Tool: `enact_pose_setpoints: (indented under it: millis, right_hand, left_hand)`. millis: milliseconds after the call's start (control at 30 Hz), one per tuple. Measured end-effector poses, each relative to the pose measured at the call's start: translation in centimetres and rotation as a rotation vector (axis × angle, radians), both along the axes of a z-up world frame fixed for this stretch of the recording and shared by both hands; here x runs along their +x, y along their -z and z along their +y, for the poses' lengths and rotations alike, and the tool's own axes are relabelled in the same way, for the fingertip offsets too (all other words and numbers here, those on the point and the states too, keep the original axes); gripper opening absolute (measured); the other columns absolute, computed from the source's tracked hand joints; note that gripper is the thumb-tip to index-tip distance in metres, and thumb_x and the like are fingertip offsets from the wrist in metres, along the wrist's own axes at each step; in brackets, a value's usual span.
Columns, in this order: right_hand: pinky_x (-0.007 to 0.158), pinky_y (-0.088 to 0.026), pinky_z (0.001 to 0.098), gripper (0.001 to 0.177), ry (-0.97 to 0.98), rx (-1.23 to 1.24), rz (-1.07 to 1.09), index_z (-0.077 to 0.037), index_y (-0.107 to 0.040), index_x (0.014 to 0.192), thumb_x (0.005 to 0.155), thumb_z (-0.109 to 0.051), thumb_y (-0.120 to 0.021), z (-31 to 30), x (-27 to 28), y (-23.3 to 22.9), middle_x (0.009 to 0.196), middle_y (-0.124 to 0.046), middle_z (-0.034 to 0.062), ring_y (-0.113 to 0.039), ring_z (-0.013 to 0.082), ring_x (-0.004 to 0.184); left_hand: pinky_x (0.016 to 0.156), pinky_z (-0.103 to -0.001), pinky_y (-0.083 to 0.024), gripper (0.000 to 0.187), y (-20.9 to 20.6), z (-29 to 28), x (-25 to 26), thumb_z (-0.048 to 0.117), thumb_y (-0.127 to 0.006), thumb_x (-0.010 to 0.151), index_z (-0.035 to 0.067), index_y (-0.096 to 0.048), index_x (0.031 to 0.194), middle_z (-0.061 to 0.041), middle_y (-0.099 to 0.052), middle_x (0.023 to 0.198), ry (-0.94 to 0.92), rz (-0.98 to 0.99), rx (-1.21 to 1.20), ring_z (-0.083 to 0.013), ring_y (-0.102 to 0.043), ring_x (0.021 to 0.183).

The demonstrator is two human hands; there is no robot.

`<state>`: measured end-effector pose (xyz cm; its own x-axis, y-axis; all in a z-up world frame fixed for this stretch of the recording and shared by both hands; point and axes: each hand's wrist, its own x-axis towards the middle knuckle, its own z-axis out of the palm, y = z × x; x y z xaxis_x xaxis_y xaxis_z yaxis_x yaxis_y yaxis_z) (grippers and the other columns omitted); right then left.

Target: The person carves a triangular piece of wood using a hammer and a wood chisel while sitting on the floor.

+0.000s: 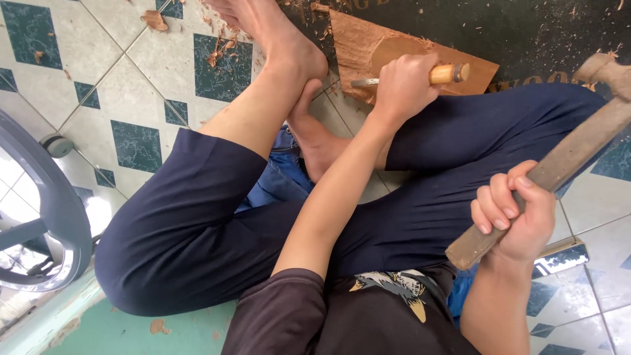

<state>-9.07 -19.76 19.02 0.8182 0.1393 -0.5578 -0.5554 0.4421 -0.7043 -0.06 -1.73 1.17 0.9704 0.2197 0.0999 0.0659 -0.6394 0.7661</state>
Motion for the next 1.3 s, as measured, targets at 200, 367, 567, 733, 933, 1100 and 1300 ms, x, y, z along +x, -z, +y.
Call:
enact_pose_setpoints:
  millis: [200,367,567,733,933,1100,1300]
  right_hand:
    - [0.038,-0.028,0.0167,0.013,-0.017,0.050,0.024,-0.014,-0.056,0.095,0.099,-0.013,-0.044,0.8,-0.7,0.5,0.058,-0.037,-0.0074,-0.033,0.0011,0.043]
    - [0.037,-0.029,0.0162,0.012,-0.021,0.008,-0.004,-0.015,-0.057,0.097,0.098,-0.013,-0.045,0.8,-1.1,0.2,0.056,-0.037,-0.0077,-0.033,0.0010,0.043]
    - [0.038,-0.029,0.0163,0.014,-0.016,-0.006,-0.021,-0.015,-0.055,0.095,0.099,-0.013,-0.042,0.6,-1.0,0.0,0.057,-0.037,-0.0081,-0.033,0.0009,0.043]
    - [0.039,-0.029,0.0163,0.012,-0.017,-0.003,-0.018,-0.015,-0.054,0.096,0.099,-0.013,-0.043,0.7,-1.3,-0.6,0.057,-0.037,-0.0075,-0.033,0.0011,0.044]
    - [0.039,-0.030,0.0163,0.013,-0.013,-0.041,-0.054,-0.016,-0.052,0.092,0.099,-0.013,-0.041,0.0,-1.4,-0.6,0.057,-0.037,-0.0079,-0.033,0.0010,0.044]
    - [0.038,-0.030,0.0166,0.013,-0.010,0.052,-0.048,-0.014,-0.055,0.094,0.099,-0.012,-0.043,0.0,-1.1,-0.6,0.058,-0.037,-0.0068,-0.033,0.0019,0.045]
    - [0.038,-0.031,0.0173,0.015,0.003,0.068,-0.086,-0.012,-0.058,0.097,0.099,-0.011,-0.044,0.0,-1.2,-0.5,0.059,-0.038,-0.0055,-0.035,0.0023,0.045]
  left_hand:
    - [0.054,-0.043,-0.046,0.012,1.5,0.5,-0.4,0.015,-0.074,0.065,0.010,-0.066,0.072,-0.007,-0.069,0.065,0.016,0.019,0.074,-0.0324,-0.060,0.054]
    - [0.055,-0.043,-0.046,0.011,0.4,0.5,-0.2,0.013,-0.072,0.065,0.010,-0.063,0.070,-0.005,-0.069,0.064,0.018,-0.017,0.009,-0.0311,-0.061,0.055]
    - [0.054,-0.040,-0.048,0.011,2.8,3.6,-0.6,0.020,-0.076,0.066,0.015,-0.069,0.072,-0.004,-0.073,0.069,0.052,0.058,0.251,-0.0248,-0.066,0.058]
    - [0.056,-0.041,-0.046,0.016,0.1,1.5,-0.3,0.015,-0.073,0.063,0.015,-0.068,0.078,-0.004,-0.071,0.068,0.044,-0.080,0.072,-0.0298,-0.064,0.059]
    - [0.056,-0.045,-0.047,0.015,3.5,2.5,-1.0,0.019,-0.075,0.063,0.011,-0.067,0.073,-0.009,-0.070,0.069,0.078,0.028,0.220,-0.0340,-0.063,0.060]
    - [0.058,-0.047,-0.050,0.013,0.3,1.4,0.3,0.016,-0.071,0.063,0.013,-0.068,0.075,-0.009,-0.072,0.071,0.045,0.019,0.170,-0.0351,-0.066,0.064]
    - [0.054,-0.048,-0.052,0.036,-2.3,4.1,2.4,0.037,-0.080,0.071,0.012,-0.061,0.089,-0.011,-0.062,0.089,0.121,0.056,0.266,-0.0359,-0.067,0.061]
